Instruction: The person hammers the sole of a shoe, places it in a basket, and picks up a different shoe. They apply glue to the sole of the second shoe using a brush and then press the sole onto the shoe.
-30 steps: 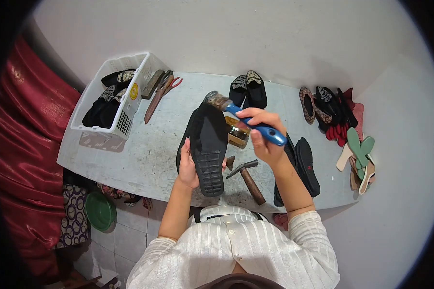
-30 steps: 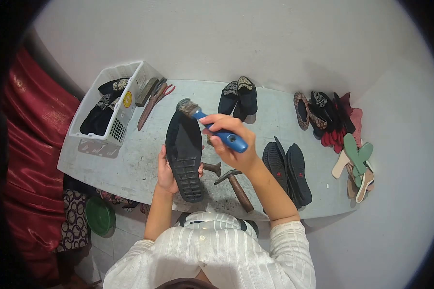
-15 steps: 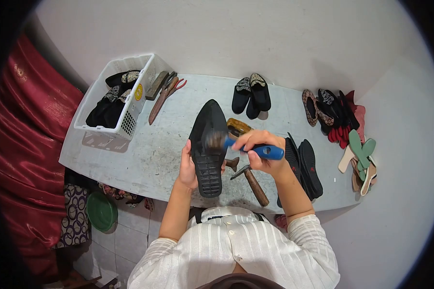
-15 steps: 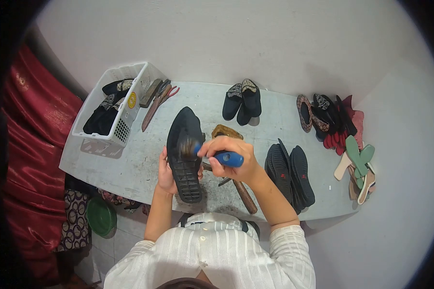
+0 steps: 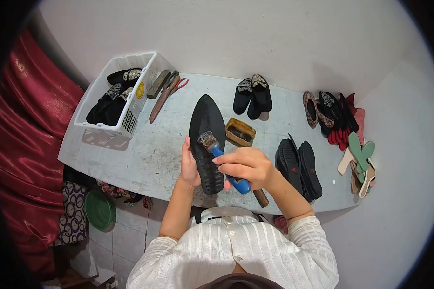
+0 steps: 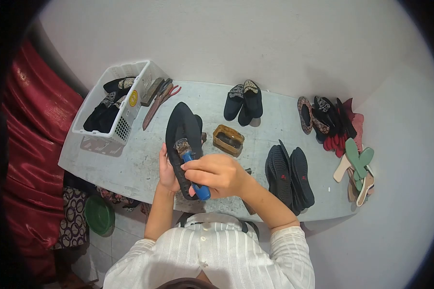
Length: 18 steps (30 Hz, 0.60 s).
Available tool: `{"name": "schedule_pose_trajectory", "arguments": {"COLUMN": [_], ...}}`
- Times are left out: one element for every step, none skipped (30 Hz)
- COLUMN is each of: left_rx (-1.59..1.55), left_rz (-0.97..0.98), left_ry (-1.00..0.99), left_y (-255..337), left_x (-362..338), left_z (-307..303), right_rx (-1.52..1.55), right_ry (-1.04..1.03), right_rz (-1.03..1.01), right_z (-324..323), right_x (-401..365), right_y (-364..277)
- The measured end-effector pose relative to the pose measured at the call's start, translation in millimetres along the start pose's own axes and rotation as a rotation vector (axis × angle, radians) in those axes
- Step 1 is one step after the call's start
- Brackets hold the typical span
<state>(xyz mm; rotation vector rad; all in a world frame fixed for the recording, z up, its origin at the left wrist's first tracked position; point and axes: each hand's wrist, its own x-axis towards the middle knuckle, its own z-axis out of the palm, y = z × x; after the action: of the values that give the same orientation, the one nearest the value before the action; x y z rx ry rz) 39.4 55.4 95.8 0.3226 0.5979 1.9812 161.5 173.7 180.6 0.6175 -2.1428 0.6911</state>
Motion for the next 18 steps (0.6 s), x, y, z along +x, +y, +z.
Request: {"name": "schedule_pose_trajectory", "arguments": {"left_rx": [-0.001, -0.001, -0.013, -0.013, 0.014, 0.042, 0.049, 0.051, 0.027, 0.002, -0.011, -0.010, 0.024, 0.058, 0.070, 0.071, 0.076, 0.081], "left_rz": [-0.002, -0.005, -0.030, -0.031, -0.035, -0.038, -0.038, -0.034, -0.027, -0.020, -0.003, -0.002, -0.017, -0.033, -0.044, -0.043, -0.052, -0.058], "left_ry": [-0.052, -0.105, -0.162, -0.163, -0.183, -0.203, -0.330, -0.332, -0.061, 0.211, 0.247, 0.246, 0.101, -0.043, -0.189, -0.189, -0.192, -0.194], "left_y": [1, 3, 6, 4, 3, 3, 5, 5, 6, 6, 6, 6, 5, 4, 6, 6, 5, 6], "left_x": [-2, -4, -7, -7, -7, -6, -3, -2, -5, -6, -4, -5, -6, -8, -7, -8, -8, -7], "left_z": [3, 8, 13, 13, 14, 14, 9, 10, 21, 29, 31, 28, 21, 15, 12, 12, 13, 14], "right_rx": [0.009, 0.017, -0.051, -0.052, -0.073, -0.093, -0.036, 0.005, 0.102, 0.198, 0.188, 0.188, 0.167, 0.146, -0.007, -0.006, -0.023, -0.038], "right_ry": [0.056, 0.113, 0.174, 0.175, 0.225, 0.277, 0.247, 0.196, 0.126, 0.055, 0.018, 0.019, 0.138, 0.256, 0.253, 0.254, 0.251, 0.248], "right_rz": [-0.011, -0.020, -0.004, -0.004, 0.037, 0.077, 0.021, 0.019, 0.027, 0.036, 0.041, 0.038, 0.060, 0.082, 0.056, 0.056, 0.048, 0.039], "right_z": [-1, -2, -4, -5, -5, -4, -2, 0, 2, 4, 8, 7, 5, 3, -3, -3, -2, -1], "right_x": [2, 4, 8, 8, 8, 8, 7, 7, 4, 1, -6, -4, -1, 2, 7, 5, 3, 1], "right_y": [3, 6, 11, 13, 15, 17, 18, 11, 7, 4, 5, 7, 11, 14, 17, 17, 18, 19]}}
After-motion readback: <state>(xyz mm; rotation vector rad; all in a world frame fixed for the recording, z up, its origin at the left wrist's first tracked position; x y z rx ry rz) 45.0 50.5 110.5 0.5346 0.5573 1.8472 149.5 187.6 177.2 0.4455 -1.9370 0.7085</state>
